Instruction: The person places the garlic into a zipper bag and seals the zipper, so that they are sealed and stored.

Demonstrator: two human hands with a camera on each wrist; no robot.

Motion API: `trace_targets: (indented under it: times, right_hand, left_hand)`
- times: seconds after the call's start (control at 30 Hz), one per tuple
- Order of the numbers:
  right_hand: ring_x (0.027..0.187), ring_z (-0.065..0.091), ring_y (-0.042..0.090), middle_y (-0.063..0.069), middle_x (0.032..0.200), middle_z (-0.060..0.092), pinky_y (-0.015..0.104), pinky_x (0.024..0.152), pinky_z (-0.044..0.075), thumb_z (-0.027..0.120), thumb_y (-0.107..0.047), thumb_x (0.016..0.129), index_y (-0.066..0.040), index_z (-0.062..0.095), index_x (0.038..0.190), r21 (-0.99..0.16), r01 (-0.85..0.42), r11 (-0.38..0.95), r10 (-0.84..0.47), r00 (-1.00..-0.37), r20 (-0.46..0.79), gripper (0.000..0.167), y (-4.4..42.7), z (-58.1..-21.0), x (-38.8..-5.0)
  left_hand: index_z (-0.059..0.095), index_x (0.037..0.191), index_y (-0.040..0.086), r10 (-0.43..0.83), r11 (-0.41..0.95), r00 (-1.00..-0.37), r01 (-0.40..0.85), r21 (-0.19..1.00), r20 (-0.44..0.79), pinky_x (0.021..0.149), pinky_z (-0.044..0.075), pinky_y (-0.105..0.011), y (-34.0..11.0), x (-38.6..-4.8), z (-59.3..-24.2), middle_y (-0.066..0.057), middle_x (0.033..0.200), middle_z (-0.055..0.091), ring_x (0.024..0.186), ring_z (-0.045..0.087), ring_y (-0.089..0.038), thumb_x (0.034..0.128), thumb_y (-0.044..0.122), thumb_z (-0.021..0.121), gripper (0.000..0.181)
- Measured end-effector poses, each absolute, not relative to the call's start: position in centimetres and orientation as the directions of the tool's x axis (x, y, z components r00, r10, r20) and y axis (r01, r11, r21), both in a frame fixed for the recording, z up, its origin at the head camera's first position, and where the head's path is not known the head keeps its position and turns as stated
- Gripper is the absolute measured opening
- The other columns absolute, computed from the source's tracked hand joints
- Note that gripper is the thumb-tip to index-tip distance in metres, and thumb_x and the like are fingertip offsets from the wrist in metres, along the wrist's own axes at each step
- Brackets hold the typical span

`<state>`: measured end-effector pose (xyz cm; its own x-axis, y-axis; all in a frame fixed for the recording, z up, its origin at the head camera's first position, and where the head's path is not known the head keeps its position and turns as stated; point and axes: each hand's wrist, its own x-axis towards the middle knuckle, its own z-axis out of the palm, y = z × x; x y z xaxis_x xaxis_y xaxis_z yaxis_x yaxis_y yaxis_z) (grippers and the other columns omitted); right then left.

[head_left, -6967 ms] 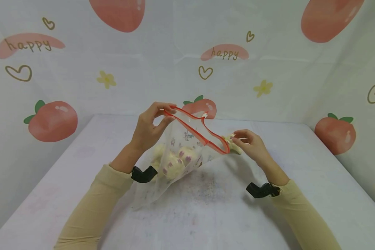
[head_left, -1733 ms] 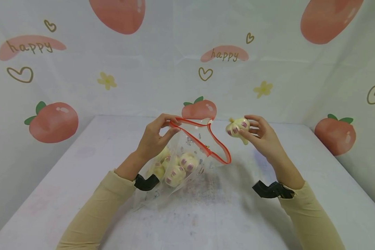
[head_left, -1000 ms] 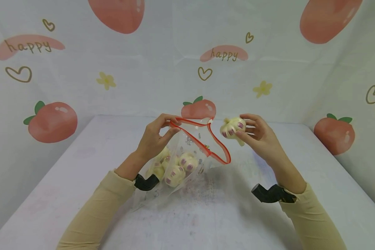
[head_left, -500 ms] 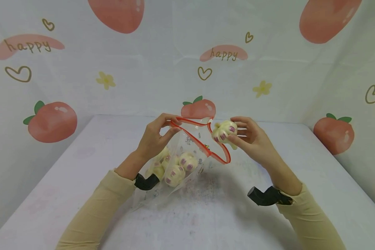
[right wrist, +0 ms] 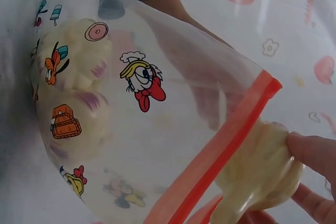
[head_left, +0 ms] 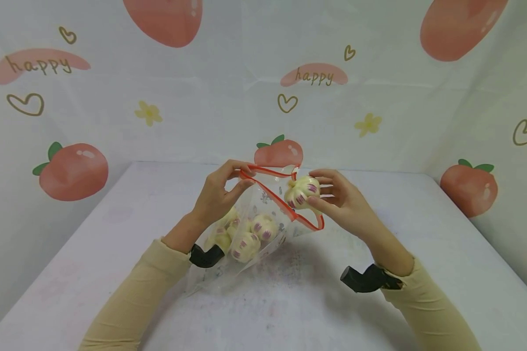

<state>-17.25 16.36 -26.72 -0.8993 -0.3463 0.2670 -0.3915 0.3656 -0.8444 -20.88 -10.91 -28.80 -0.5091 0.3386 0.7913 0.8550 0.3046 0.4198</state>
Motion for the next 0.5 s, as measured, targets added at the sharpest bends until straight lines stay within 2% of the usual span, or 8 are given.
trace_targets:
  times: [0.27,0.4,0.5]
  right_hand:
    - [0.104,0.057,0.024,0.012,0.122,0.054,0.02,0.082,0.052,0.067,-0.012,0.086,-0.01,0.046,0.13,-0.838,-0.403,0.368,-0.372,-0.89,0.264,0.049,15.5,-26.9,-17.3]
    - [0.104,0.057,0.024,0.012,0.121,0.055,0.021,0.083,0.051,0.068,-0.012,0.085,-0.013,0.047,0.129,-0.831,-0.414,0.372,-0.396,-0.88,0.261,0.048,15.2,-27.0,-17.3]
    - [0.105,0.058,0.024,0.012,0.122,0.055,0.022,0.084,0.051,0.068,-0.013,0.085,-0.014,0.048,0.13,-0.825,-0.419,0.379,-0.411,-0.875,0.256,0.049,14.9,-27.0,-17.3]
  left_hand:
    - [0.055,0.106,-0.003,0.337,0.302,-0.508,0.856,0.42,0.793,0.088,0.053,-0.038,-10.8,-20.9,-28.8,-0.016,0.104,0.063,0.096,0.064,-0.025,0.089,0.032,0.055,0.039]
    - [0.055,0.105,-0.004,0.336,0.307,-0.511,0.853,0.421,0.791,0.088,0.053,-0.038,-10.8,-20.8,-28.8,-0.017,0.104,0.063,0.095,0.064,-0.025,0.0857,0.011,0.064,0.026]
    - [0.055,0.105,-0.004,0.334,0.309,-0.513,0.852,0.423,0.79,0.088,0.053,-0.038,-10.8,-20.8,-28.8,-0.016,0.102,0.063,0.095,0.064,-0.025,0.0782,-0.006,0.068,0.03]
